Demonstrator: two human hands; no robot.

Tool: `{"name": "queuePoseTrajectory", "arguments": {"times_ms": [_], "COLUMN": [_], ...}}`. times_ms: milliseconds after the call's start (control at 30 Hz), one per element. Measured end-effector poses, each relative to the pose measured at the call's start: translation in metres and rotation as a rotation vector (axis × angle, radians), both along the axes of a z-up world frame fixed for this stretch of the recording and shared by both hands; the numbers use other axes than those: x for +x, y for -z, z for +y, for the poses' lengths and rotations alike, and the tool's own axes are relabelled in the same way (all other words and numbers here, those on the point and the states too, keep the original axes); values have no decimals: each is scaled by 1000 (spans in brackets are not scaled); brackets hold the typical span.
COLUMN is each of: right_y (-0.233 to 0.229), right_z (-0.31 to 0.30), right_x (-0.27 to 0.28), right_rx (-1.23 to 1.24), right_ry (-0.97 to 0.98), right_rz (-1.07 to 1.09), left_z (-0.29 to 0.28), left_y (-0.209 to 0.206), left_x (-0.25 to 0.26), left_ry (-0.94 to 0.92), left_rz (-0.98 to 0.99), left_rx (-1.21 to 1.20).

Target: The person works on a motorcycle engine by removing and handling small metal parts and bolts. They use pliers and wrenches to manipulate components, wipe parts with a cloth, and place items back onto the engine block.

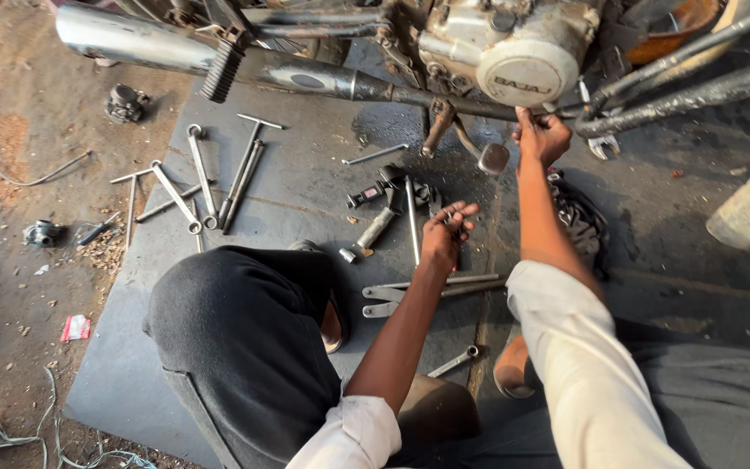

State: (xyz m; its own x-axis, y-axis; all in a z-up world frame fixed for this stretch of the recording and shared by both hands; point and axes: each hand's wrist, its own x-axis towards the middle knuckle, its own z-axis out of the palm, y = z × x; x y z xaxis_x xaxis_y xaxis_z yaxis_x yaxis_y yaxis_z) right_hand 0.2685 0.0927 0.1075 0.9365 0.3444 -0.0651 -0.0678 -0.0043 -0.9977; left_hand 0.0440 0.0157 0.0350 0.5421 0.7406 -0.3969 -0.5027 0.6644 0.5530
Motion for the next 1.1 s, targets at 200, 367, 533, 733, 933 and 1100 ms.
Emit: {"name": "queuePoseTrajectory", "arguments": {"times_ms": [200,367,533,733,933,1100], "right_y": [96,107,51,29,34,57], "right_z": [-73,-108,-106,-87,-89,-87], "right_x": [-68,-135,-132,-148,-155,-140], "right_rx": [204,190,82,-170,-522,10], "right_ry": [-226,-364,-349,-771,-539,-586], "right_rz": [288,187,-36,-382,-446,29], "left_z": [21,34,34,39,35,37], "left_y": [40,84,56,55,79,83], "left_x": [4,-8,-17,-24,-21,-12], "left_ry": [-59,-53,-76,-72,-94,-184], "left_rz": [-16,-370,-315,-299,-276,-198], "left_rx": [-19,32,-206,-156,-144,-204]}}
